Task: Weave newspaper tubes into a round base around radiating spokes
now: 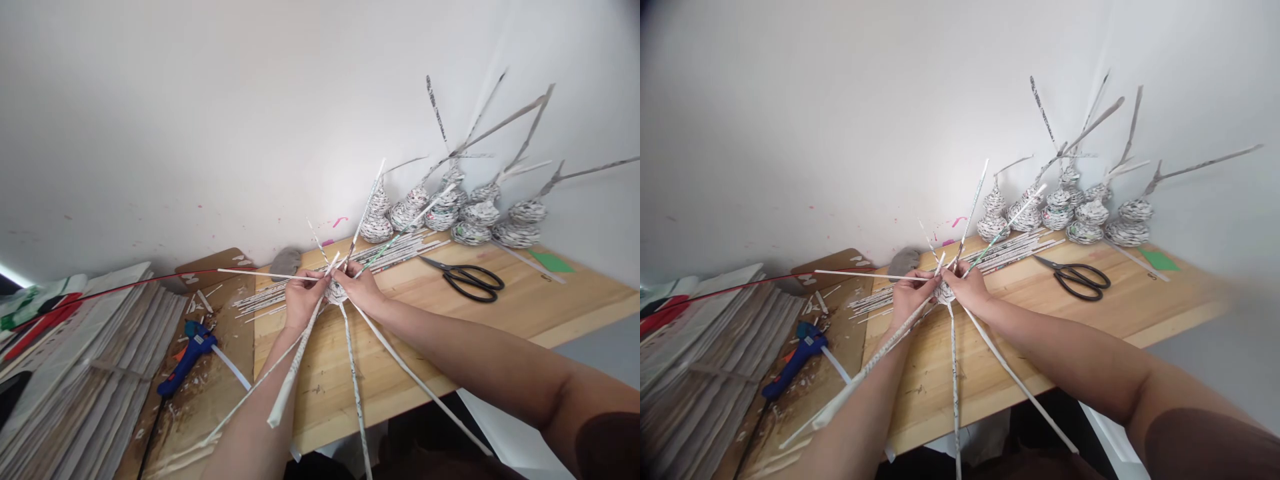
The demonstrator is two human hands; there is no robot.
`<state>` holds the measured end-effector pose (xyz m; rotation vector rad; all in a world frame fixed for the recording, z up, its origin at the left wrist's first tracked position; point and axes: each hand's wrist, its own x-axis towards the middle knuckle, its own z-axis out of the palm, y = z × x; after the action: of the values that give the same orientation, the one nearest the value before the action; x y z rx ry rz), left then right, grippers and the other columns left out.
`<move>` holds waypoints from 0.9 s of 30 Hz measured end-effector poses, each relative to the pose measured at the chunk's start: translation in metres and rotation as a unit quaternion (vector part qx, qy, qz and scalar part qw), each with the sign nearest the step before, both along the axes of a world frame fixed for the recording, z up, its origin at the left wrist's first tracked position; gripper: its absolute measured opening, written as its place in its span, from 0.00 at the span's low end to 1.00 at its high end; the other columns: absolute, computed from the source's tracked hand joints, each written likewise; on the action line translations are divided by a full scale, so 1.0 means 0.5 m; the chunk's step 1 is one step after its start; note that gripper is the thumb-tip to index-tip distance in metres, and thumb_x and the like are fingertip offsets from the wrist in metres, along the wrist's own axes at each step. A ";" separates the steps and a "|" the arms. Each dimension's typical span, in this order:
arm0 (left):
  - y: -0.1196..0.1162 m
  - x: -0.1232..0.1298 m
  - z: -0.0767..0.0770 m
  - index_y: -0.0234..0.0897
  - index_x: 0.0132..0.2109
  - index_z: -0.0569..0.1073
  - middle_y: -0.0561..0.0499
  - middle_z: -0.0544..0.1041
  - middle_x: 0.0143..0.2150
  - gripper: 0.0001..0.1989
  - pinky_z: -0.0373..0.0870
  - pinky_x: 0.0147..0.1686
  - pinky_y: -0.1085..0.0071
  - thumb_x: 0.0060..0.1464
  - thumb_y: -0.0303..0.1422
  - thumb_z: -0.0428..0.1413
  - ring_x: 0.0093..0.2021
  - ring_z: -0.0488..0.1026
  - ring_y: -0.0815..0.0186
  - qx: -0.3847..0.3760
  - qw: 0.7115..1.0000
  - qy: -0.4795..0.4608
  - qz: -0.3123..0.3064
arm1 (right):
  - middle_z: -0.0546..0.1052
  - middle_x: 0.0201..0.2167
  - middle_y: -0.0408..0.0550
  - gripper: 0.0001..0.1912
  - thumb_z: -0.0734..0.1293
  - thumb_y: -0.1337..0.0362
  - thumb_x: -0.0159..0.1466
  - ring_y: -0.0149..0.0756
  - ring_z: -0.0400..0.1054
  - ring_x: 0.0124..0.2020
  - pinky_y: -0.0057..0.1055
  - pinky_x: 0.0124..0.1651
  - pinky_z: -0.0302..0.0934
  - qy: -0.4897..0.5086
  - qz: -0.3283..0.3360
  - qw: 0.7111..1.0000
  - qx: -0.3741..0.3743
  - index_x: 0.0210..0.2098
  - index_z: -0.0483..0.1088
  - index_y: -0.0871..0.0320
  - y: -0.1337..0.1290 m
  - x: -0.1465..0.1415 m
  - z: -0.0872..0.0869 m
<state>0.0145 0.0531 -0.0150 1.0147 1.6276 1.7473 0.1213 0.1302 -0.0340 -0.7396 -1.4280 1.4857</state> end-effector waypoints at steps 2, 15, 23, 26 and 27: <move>-0.002 0.004 0.005 0.35 0.30 0.75 0.52 0.76 0.22 0.14 0.65 0.16 0.74 0.39 0.39 0.67 0.17 0.68 0.70 -0.010 1.000 0.008 0.014 | 0.72 0.21 0.42 0.13 0.72 0.55 0.52 0.31 0.64 0.24 0.29 0.29 0.58 -0.001 0.004 1.000 -0.002 0.24 0.70 0.59 0.001 -0.001 0.000; -0.001 0.000 0.001 0.35 0.32 0.81 0.48 0.80 0.27 0.09 0.68 0.25 0.73 0.43 0.35 0.65 0.24 0.74 0.66 -0.022 0.996 0.089 0.024 | 0.76 0.23 0.46 0.14 0.73 0.53 0.52 0.35 0.68 0.26 0.31 0.29 0.62 -0.014 0.015 1.000 -0.018 0.26 0.73 0.59 0.000 0.002 -0.007; 0.002 -0.012 0.009 0.33 0.27 0.78 0.51 0.75 0.22 0.17 0.64 0.19 0.75 0.31 0.39 0.71 0.19 0.66 0.72 -0.084 0.990 -0.093 -0.062 | 0.77 0.25 0.48 0.14 0.71 0.53 0.56 0.36 0.70 0.27 0.32 0.29 0.64 -0.039 0.027 0.998 0.047 0.29 0.75 0.59 0.007 0.003 -0.016; 0.005 -0.017 0.003 0.33 0.28 0.77 0.52 0.75 0.21 0.18 0.62 0.17 0.75 0.32 0.41 0.70 0.17 0.64 0.73 -0.080 0.989 -0.095 -0.079 | 0.78 0.26 0.48 0.15 0.71 0.52 0.56 0.37 0.71 0.27 0.33 0.30 0.65 -0.036 0.031 0.998 0.046 0.30 0.75 0.59 0.008 0.004 -0.018; 0.006 -0.019 -0.001 0.33 0.28 0.77 0.52 0.74 0.21 0.18 0.60 0.17 0.76 0.32 0.41 0.70 0.17 0.63 0.74 -0.075 0.989 -0.094 -0.086 | 0.78 0.27 0.49 0.15 0.71 0.52 0.56 0.37 0.71 0.27 0.33 0.31 0.66 -0.035 0.034 0.998 0.044 0.30 0.75 0.59 0.008 0.004 -0.017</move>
<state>0.0052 0.0561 -0.0154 0.8655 1.4835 1.5318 0.1233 0.1342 -0.0427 -0.7019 -1.5749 1.4501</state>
